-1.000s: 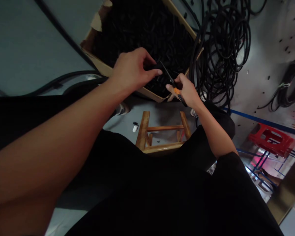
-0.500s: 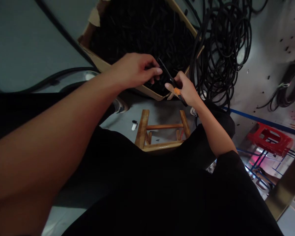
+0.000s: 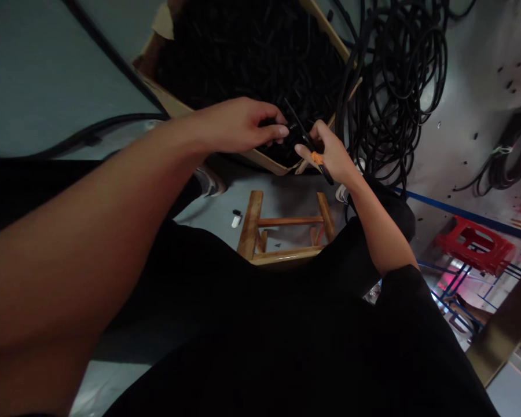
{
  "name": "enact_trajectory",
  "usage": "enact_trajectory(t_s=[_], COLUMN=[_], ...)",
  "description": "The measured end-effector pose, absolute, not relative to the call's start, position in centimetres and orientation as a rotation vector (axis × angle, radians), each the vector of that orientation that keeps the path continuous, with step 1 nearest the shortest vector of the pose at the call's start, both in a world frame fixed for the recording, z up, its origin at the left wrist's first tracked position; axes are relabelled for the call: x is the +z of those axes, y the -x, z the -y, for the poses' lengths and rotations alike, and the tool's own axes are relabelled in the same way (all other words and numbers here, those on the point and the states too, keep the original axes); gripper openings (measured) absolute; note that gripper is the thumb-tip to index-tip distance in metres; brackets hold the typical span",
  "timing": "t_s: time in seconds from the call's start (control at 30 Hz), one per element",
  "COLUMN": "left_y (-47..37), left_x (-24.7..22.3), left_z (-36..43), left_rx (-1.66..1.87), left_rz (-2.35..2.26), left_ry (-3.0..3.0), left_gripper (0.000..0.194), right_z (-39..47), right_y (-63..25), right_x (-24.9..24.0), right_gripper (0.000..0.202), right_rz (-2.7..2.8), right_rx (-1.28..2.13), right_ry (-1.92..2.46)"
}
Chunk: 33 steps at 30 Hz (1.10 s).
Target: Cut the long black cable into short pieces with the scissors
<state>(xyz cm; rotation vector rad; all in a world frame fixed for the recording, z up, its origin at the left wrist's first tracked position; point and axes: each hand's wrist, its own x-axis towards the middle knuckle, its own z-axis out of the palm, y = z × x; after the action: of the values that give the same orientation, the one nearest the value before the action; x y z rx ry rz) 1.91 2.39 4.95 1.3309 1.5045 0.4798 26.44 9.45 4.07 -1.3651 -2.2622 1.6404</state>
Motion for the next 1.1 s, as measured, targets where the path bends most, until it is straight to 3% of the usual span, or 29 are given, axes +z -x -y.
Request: enact_trajectory(t_s=[0.17, 0.47, 0.6, 0.73, 0.93, 1.1], left_y=[-0.4, -1.4, -0.1, 0.4, -1.6, -2.9], left_x=[4.4, 4.9, 5.7, 6.8, 7.7, 6.4], left_z=[-2.4, -2.1, -2.4, -2.3, -2.2, -2.6], left_rx=[0.412, 0.455, 0.486, 0.548, 0.626, 0.595], left_rz=[-1.561, -1.362, -1.513, -1.677, -1.891, -2.036], left_ry=[-1.394, -1.333, -1.317, -1.29, -1.176, -1.181], left_gripper=[0.034, 0.03, 0.031, 0.017, 0.044, 0.034], right_z=[-9.8, -9.6, -9.6, -9.3, -8.9, -8.7], right_y=[-26.6, -26.6, -26.9, -26.8, -26.1, -25.7], right_x=[3.7, 3.9, 4.2, 3.8, 3.0, 2.7], right_gripper=[0.074, 0.075, 0.076, 0.078, 0.07, 0.065], right_rz=[2.289, 2.19, 2.157, 2.144, 2.165, 2.203], right_rx=[1.621, 1.703, 1.7, 1.736, 1.719, 1.679], right_ry=[1.403, 1.397, 1.462, 1.427, 1.419, 1.382])
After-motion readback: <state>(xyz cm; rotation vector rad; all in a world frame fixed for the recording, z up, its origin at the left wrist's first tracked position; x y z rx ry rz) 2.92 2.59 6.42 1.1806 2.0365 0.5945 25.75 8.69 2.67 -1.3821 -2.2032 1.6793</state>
